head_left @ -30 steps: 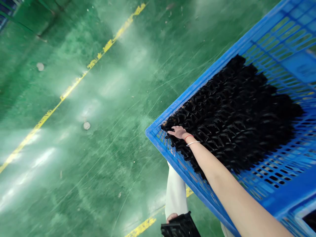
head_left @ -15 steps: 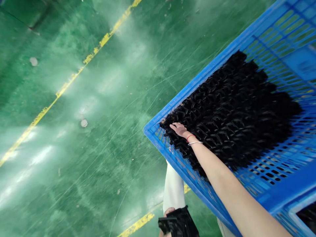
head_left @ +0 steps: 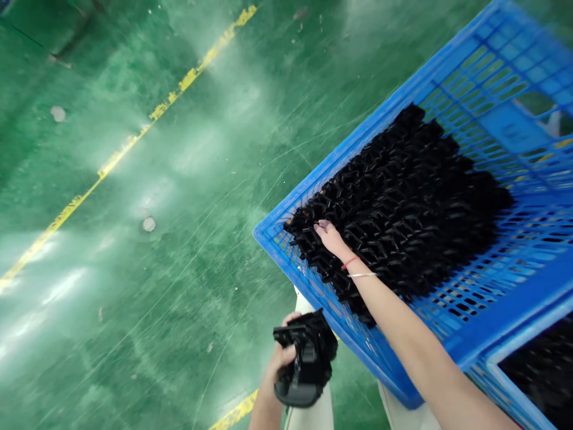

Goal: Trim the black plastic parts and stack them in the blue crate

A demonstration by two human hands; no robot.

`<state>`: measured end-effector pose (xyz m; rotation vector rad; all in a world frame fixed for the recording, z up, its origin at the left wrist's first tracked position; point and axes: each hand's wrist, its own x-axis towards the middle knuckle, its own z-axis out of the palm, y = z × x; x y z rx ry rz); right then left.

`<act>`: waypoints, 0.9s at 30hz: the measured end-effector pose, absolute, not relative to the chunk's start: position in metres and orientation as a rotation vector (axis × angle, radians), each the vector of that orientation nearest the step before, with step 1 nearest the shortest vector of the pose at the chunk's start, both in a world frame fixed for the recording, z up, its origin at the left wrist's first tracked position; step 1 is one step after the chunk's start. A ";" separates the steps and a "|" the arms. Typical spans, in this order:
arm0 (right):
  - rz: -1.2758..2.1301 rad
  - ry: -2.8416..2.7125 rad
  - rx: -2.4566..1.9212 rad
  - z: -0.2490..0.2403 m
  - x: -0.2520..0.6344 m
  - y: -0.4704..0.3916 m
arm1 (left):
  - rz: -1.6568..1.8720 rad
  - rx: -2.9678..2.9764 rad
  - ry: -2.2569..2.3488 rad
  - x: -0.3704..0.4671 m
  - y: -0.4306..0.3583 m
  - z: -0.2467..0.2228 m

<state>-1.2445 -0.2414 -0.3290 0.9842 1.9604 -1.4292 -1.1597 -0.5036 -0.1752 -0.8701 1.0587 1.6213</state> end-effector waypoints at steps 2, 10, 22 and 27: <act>-1.580 1.868 0.872 -0.293 -1.219 -0.239 | 1.660 -0.798 1.074 -1.174 -0.487 -0.169; -2.277 1.423 0.395 -0.192 -1.113 -0.254 | 1.633 -0.591 1.140 -1.204 -0.432 -0.157; -2.123 1.750 0.739 -0.164 -1.096 -0.257 | 1.800 -0.741 0.973 -1.170 -0.398 -0.165; -2.044 1.690 0.724 -0.136 -1.093 -0.238 | 1.776 -0.771 0.927 -1.159 -0.401 -0.161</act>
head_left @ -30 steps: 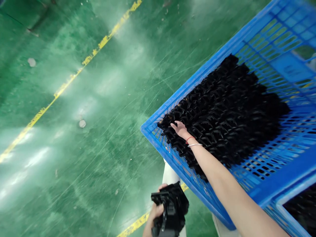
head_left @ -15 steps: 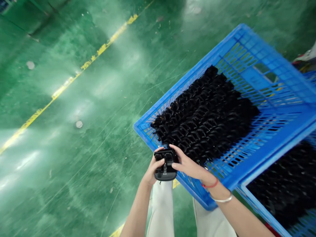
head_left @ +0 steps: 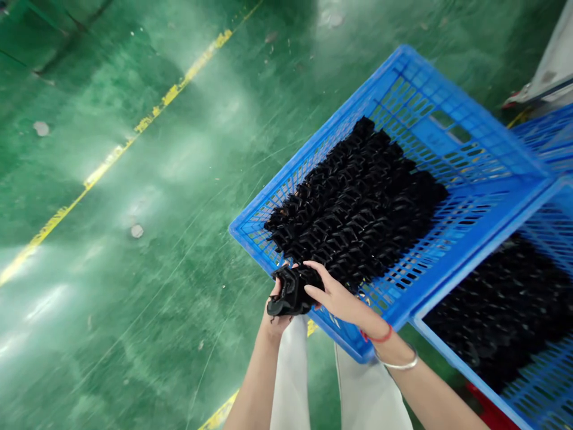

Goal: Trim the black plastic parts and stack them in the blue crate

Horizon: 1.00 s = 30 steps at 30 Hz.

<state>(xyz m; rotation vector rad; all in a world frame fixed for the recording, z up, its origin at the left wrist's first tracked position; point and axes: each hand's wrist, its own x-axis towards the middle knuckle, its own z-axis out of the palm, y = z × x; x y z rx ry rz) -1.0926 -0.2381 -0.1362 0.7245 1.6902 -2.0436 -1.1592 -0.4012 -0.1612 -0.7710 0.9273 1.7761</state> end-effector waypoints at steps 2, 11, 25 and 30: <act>-1.981 1.761 0.736 -0.128 -1.091 -0.233 | 1.697 -0.726 0.942 -1.159 -0.407 -0.157; -1.790 1.827 0.817 -0.121 -1.082 -0.232 | 1.612 -0.672 0.978 -1.156 -0.406 -0.146; -1.735 1.789 0.795 -0.123 -1.073 -0.219 | 1.772 -0.571 0.985 -1.146 -0.404 -0.163; -1.840 1.866 0.749 -0.133 -1.067 -0.222 | 1.797 -0.544 1.042 -1.160 -0.396 -0.158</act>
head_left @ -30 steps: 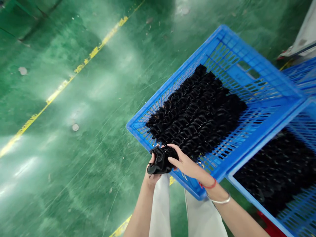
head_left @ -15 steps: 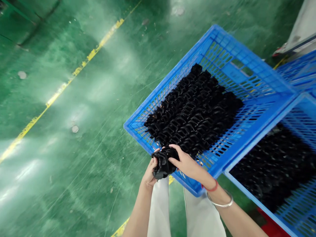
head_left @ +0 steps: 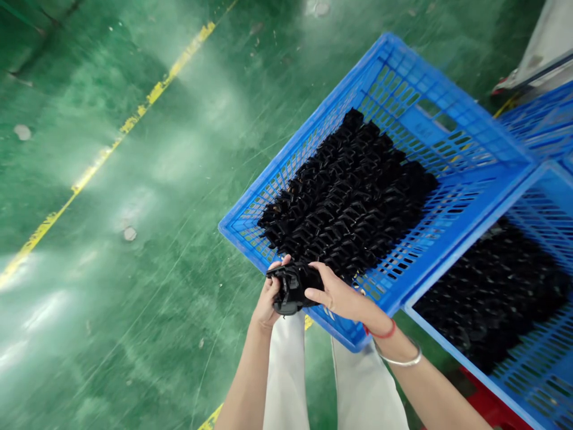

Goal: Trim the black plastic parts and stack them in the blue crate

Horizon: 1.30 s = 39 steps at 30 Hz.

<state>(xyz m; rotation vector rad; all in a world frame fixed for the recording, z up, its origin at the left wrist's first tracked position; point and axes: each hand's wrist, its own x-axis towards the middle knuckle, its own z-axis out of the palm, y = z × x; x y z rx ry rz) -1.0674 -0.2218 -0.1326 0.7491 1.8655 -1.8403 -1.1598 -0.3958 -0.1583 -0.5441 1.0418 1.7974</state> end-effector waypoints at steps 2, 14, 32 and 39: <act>-1.922 1.782 0.771 -0.138 -1.066 -0.224 | 1.774 -0.542 1.050 -1.165 -0.392 -0.156; -1.888 1.594 0.861 -0.149 -1.079 -0.223 | 1.690 -0.669 1.061 -1.167 -0.421 -0.180; -1.979 1.575 0.899 -0.139 -1.077 -0.222 | 1.742 -0.777 1.031 -1.162 -0.431 -0.187; -1.956 1.677 0.935 -0.142 -1.081 -0.225 | 1.742 -0.698 1.056 -1.168 -0.421 -0.177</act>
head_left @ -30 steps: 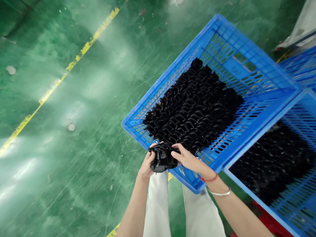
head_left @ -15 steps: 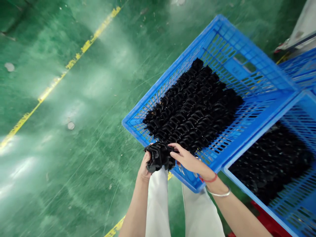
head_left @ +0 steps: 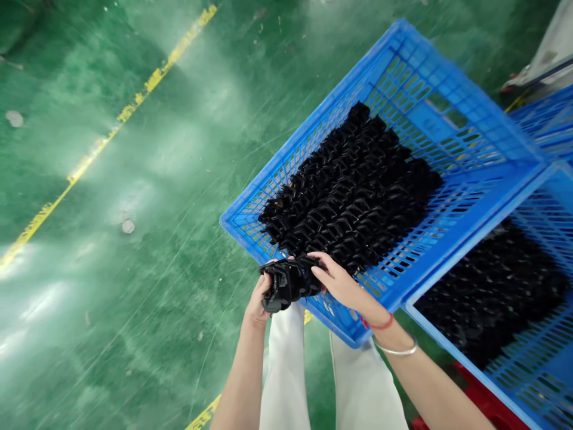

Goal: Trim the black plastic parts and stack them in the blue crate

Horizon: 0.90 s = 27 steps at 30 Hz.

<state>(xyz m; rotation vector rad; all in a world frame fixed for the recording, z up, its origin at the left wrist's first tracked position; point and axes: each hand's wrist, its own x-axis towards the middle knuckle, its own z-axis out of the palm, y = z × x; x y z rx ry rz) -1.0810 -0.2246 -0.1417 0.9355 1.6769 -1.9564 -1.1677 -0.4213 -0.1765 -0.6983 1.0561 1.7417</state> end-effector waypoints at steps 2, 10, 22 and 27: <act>-1.941 1.708 0.941 -0.144 -1.080 -0.225 | 1.722 -0.678 1.065 -1.170 -0.419 -0.173; -1.938 1.849 0.861 -0.146 -1.078 -0.225 | 1.638 -0.669 1.138 -1.175 -0.419 -0.171; -1.869 1.776 0.819 -0.148 -1.083 -0.235 | 1.600 -0.574 1.122 -1.179 -0.409 -0.159; -1.754 1.808 1.010 -0.161 -1.091 -0.246 | 1.622 -0.482 1.168 -1.184 -0.397 -0.160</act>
